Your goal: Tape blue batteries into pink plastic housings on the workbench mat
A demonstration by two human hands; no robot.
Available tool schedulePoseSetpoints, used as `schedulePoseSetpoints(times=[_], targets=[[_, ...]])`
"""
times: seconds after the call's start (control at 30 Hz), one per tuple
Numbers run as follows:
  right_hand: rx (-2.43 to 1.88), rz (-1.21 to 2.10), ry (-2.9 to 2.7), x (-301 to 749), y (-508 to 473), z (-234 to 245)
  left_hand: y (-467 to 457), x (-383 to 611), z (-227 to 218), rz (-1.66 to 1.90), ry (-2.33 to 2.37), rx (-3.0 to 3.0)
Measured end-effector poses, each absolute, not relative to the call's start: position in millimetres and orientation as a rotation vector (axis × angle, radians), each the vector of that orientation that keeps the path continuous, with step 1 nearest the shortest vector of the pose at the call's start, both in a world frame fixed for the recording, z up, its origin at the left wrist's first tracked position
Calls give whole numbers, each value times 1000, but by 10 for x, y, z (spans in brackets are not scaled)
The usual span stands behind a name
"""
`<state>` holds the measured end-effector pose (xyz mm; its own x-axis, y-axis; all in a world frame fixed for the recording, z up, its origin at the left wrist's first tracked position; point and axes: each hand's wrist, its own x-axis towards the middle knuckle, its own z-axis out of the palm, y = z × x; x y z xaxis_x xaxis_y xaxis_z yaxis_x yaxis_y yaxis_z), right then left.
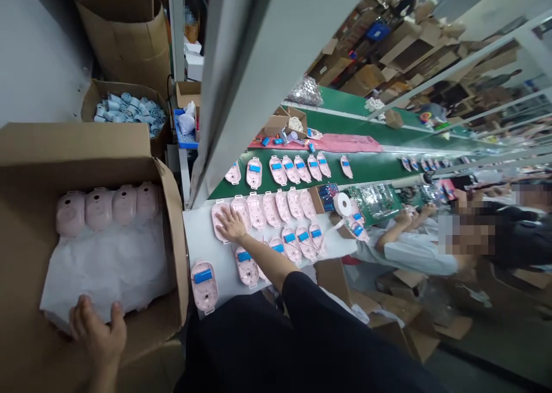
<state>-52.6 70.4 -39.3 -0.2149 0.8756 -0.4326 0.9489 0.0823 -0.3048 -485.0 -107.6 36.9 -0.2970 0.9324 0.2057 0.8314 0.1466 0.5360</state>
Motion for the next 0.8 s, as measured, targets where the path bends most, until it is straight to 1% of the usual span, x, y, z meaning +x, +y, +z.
schedulePoseSetpoints(times=[0.13,0.23,0.37,0.43,0.5,0.6,0.7,0.8], targets=[[1791,-730,2253,-472,601,-355,-745,-4971,325,794,2263,1587],[1784,-574,2245,-450,569,-442,-272,-4956,269,586,2251,1294],[1922,-416,2371,-368,359,-589,569,-5455,-176,452,2398,1125],[2003,-427,2441,-238,-60,-445,944,-5750,-423,430,2447,1025],[2007,-508,2449,-71,-673,-164,1274,-5958,-637,438,2495,898],[2007,-650,2316,136,-1696,297,1624,-6100,-858,493,2572,649],[2151,-732,2078,228,-2478,607,1751,-6120,-928,587,2623,435],[2386,-729,1857,188,-2759,738,1708,-6089,-867,754,2629,380]])
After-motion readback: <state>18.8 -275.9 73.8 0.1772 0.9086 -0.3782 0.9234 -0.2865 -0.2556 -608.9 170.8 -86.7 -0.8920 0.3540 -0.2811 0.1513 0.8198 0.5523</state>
